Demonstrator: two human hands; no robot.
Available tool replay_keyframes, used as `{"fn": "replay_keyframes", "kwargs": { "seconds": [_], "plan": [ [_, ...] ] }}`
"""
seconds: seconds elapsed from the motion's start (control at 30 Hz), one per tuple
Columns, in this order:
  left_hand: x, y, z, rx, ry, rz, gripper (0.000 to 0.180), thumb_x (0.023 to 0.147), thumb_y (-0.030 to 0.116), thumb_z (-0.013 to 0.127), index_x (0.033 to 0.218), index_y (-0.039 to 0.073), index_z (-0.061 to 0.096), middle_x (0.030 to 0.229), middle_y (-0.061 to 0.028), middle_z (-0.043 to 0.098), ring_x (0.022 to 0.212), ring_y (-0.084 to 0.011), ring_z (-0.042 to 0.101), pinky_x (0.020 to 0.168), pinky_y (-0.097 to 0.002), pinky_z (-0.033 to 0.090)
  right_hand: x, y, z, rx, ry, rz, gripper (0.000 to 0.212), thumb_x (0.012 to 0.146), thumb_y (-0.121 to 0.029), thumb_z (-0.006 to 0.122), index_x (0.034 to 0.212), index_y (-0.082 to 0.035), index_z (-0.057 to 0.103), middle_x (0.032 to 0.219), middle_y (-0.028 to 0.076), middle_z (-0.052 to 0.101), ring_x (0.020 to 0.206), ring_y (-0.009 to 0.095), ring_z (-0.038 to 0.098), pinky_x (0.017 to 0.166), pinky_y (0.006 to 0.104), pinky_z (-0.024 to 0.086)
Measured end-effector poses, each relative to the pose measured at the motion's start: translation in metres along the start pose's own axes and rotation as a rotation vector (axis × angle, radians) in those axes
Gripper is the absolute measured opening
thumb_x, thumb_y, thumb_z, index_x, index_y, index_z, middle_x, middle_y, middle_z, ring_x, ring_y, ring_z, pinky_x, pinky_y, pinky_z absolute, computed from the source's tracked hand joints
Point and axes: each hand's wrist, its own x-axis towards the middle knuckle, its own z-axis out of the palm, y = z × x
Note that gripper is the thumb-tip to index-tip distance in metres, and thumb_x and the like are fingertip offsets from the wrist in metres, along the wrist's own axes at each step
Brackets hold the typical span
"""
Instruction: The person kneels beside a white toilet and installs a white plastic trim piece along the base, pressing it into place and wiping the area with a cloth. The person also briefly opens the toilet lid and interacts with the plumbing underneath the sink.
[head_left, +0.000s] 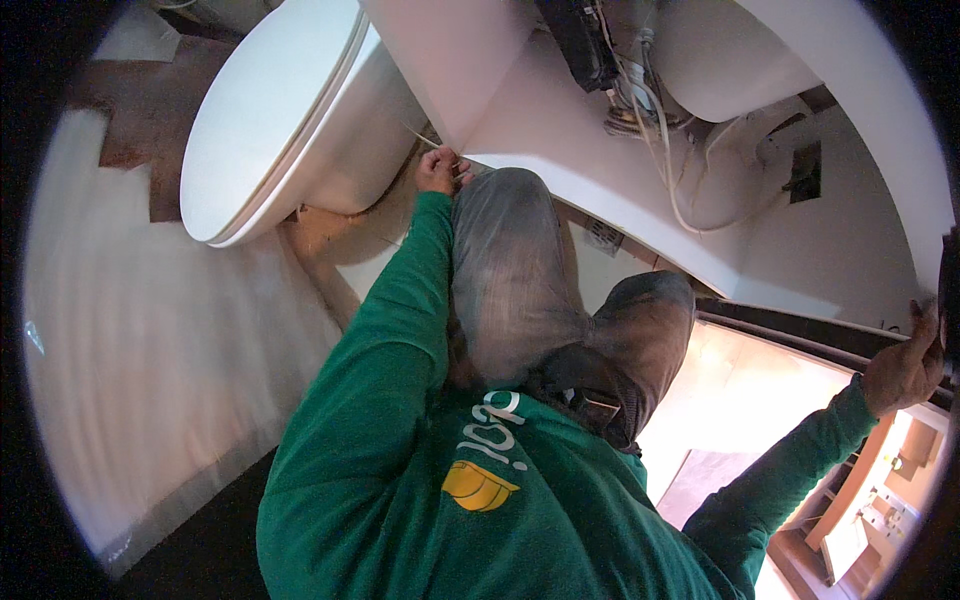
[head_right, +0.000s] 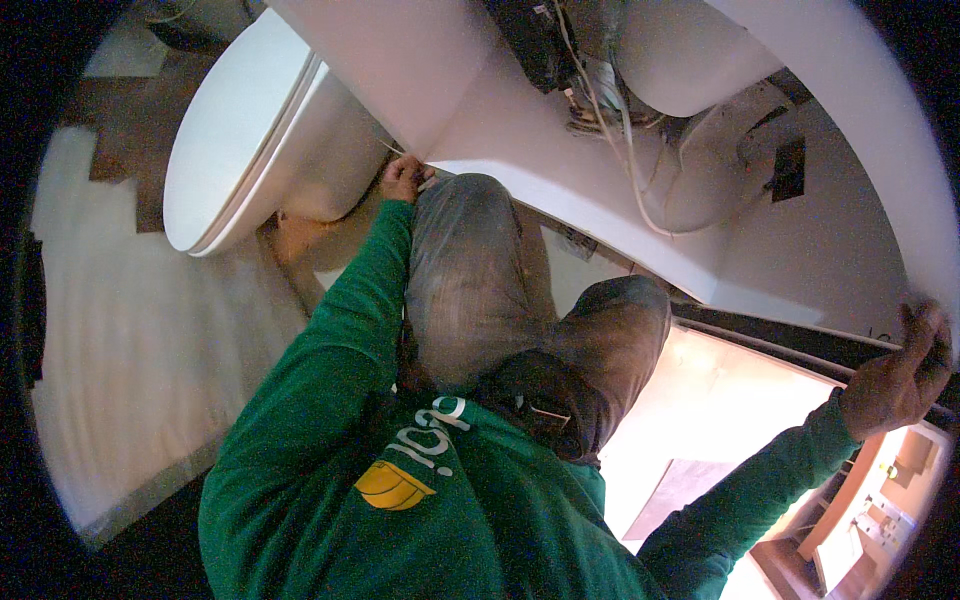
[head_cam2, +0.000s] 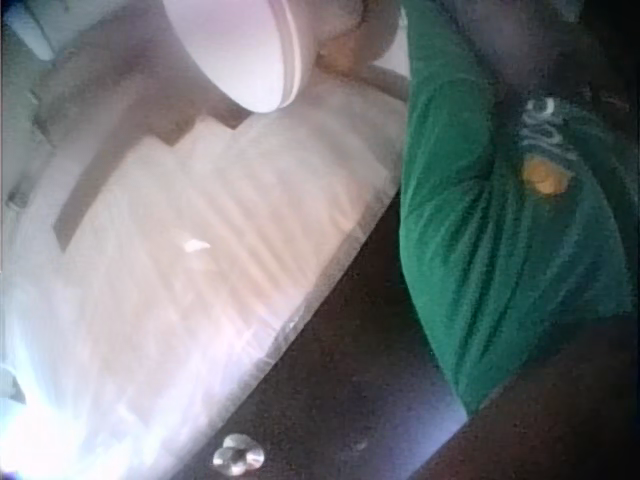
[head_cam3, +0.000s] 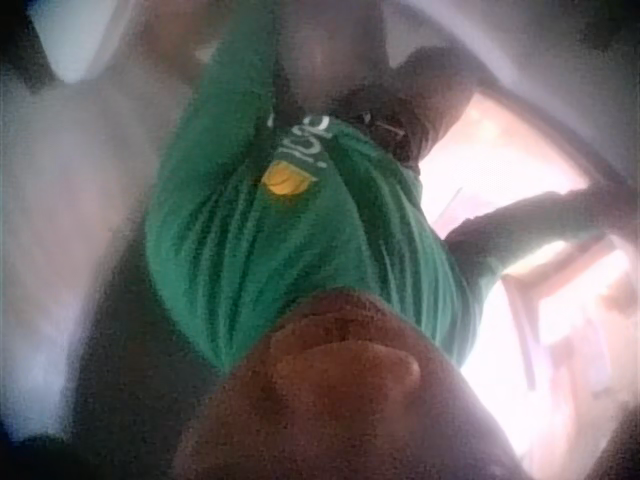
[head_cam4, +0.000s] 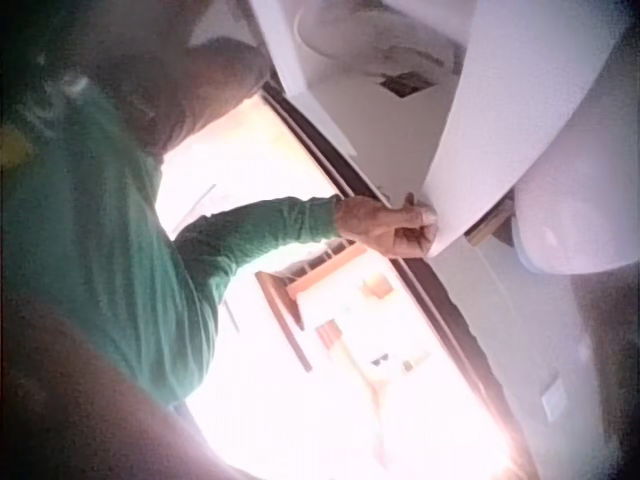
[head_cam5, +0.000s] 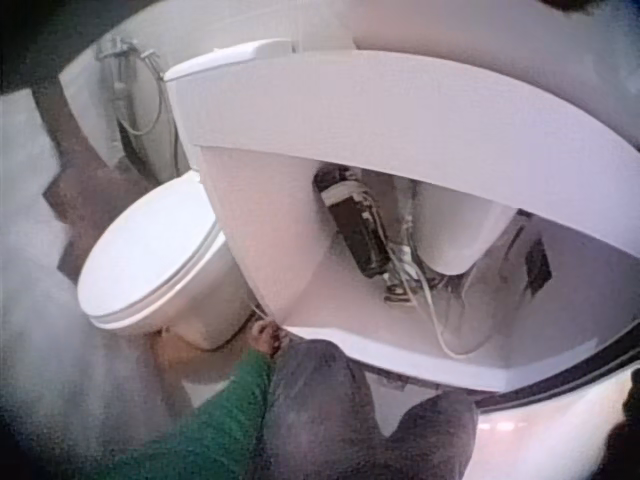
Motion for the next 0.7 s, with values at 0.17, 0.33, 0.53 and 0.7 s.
{"fn": "replay_keyframes", "kwargs": {
  "seconds": [0.17, 0.33, 0.53, 0.7],
  "plan": [
    [0.008, -0.026, 0.000, 0.019, 0.018, 0.161, 0.051, 0.093, 0.050, 0.070, 0.107, 0.003, 0.055, 0.091, -0.0094, 0.063, 0.067, -0.0228, 0.069, 0.057, -0.0392, 0.062, 0.003, 0.007, -0.003, -0.147, 0.018, -0.122, 0.037, 0.099, -0.035, 0.063, 0.107, -0.003, 0.078, 0.106, 0.012, 0.077, 0.101, 0.022, 0.072, 0.097, 0.0369, 0.051],
    [-0.002, -0.025, 0.009, 0.120, 0.032, 0.223, 0.048, 0.094, 0.050, 0.068, 0.102, 0.003, 0.057, 0.089, -0.0099, 0.064, 0.066, -0.0214, 0.067, 0.055, -0.0362, 0.060, 0.003, -0.025, 0.019, 0.132, 0.018, -0.128, 0.030, 0.100, -0.033, 0.065, 0.099, -0.003, 0.061, 0.093, 0.008, 0.061, 0.078, 0.017, 0.059, 0.076, 0.0324, 0.051],
    [-0.012, 0.005, -0.007, 0.681, 0.368, 0.598, 0.036, 0.087, 0.035, 0.079, 0.103, 0.005, 0.067, 0.094, -0.0105, 0.069, 0.081, -0.0219, 0.070, 0.074, -0.0390, 0.057, -0.007, -0.023, 0.025, -0.167, 0.111, 0.083, 0.035, 0.097, -0.035, 0.070, 0.106, -0.001, 0.071, 0.099, 0.012, 0.074, 0.092, 0.021, 0.068, 0.085, 0.0354, 0.055],
    [-0.055, 0.040, 0.038, 0.745, 0.294, 0.576, 0.039, 0.081, 0.032, 0.083, 0.110, 0.007, 0.074, 0.096, -0.0123, 0.072, 0.088, -0.0272, 0.070, 0.082, -0.0397, 0.056, -0.002, -0.015, 0.013, -0.022, 0.074, 0.004, 0.035, 0.099, -0.032, 0.069, 0.107, 0.002, 0.066, 0.099, 0.014, 0.074, 0.091, 0.021, 0.069, 0.083, 0.0321, 0.053]
  ]
}}
